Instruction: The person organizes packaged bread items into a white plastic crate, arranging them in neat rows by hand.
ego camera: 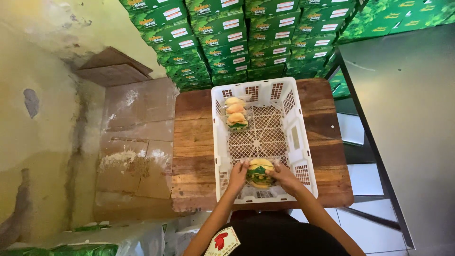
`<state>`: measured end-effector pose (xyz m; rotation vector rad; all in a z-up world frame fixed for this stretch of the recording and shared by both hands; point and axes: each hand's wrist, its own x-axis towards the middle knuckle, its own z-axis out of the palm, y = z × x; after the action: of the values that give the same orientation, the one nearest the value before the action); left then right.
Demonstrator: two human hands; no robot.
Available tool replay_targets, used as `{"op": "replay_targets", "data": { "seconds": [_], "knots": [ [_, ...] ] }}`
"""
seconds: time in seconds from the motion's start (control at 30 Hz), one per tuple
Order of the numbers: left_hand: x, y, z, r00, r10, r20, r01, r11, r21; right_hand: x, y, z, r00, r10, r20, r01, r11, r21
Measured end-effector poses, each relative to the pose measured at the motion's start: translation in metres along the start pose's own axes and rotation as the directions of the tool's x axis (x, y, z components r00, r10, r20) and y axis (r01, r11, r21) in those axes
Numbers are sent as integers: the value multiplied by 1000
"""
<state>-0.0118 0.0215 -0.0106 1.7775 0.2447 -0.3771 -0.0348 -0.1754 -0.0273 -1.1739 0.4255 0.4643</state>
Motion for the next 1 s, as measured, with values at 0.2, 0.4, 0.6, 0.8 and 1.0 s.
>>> {"op": "replay_targets", "data": {
  "seconds": [0.2,0.4,0.6,0.8,1.0],
  "knots": [
    [11,-20,-7,994,58,-95,-15,913,407,13,32,-7,997,18,-75,-22,998,-62],
    [1,20,-34,991,111,-75,-59,860,506,0,-16,7,998,17,-61,-23,995,-99],
    [25,-14,-49,854,503,-135,-335,728,598,38,1,-20,988,-54,-147,30,986,-161],
    [-8,10,-70,958,145,-249,51,765,642,69,8,-16,947,-30,-319,17,999,-44],
    [-8,9,-75,979,88,-181,29,828,559,90,-22,31,969,-55,-242,40,997,-66]
  ]
}}
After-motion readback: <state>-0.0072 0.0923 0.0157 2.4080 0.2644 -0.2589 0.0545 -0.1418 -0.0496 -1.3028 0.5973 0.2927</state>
